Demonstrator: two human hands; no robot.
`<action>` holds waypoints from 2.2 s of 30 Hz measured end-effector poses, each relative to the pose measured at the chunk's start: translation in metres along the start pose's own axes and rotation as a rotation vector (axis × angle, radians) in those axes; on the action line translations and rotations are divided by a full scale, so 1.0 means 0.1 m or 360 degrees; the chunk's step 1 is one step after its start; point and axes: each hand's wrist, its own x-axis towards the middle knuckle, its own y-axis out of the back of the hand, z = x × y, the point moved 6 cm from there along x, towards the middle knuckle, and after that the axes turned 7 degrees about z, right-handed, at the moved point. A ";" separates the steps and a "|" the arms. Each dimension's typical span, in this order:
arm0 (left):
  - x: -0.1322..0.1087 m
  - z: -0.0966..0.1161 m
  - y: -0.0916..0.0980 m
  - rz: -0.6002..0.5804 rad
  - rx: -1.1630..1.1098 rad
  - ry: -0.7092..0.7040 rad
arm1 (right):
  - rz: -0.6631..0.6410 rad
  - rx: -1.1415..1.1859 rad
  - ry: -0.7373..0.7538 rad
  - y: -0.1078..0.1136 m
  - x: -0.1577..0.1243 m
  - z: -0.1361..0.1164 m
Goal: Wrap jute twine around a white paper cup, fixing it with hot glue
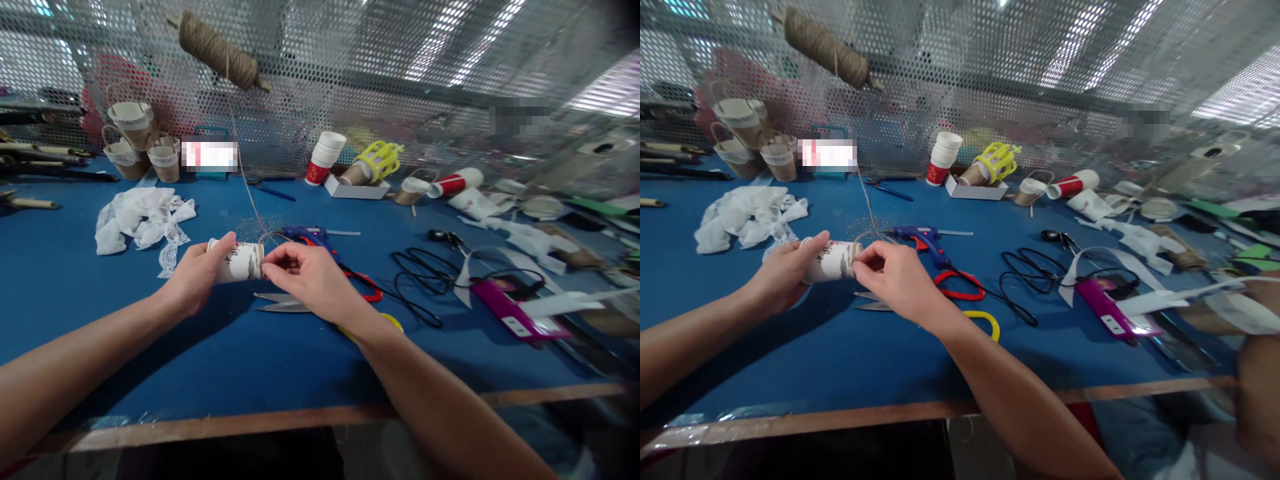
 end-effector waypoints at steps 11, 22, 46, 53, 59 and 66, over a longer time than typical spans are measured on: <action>-0.08 0.02 -0.03 0.0021 0.0000 -0.0019 | 0.0133 -0.0334 0.0138 -0.04 -0.03 -0.01; -0.03 0.03 0.01 0.0013 0.0063 -0.0090 | -0.0019 -0.0019 0.0011 -0.02 -0.01 0.01; -0.08 0.16 -0.10 -0.0564 -0.0036 -0.0041 | 0.0065 0.0029 0.0139 0.21 0.06 -0.04; -0.12 0.17 -0.10 -0.0611 0.0199 -0.0315 | 0.0053 0.0564 -0.0104 0.12 0.09 0.09; -0.16 0.19 -0.13 -0.0619 0.0309 -0.0410 | 0.0107 0.0684 -0.0131 0.10 0.10 0.11; -0.16 0.18 -0.11 -0.0582 0.0322 -0.0440 | 0.0168 0.0517 -0.0036 0.14 0.08 0.07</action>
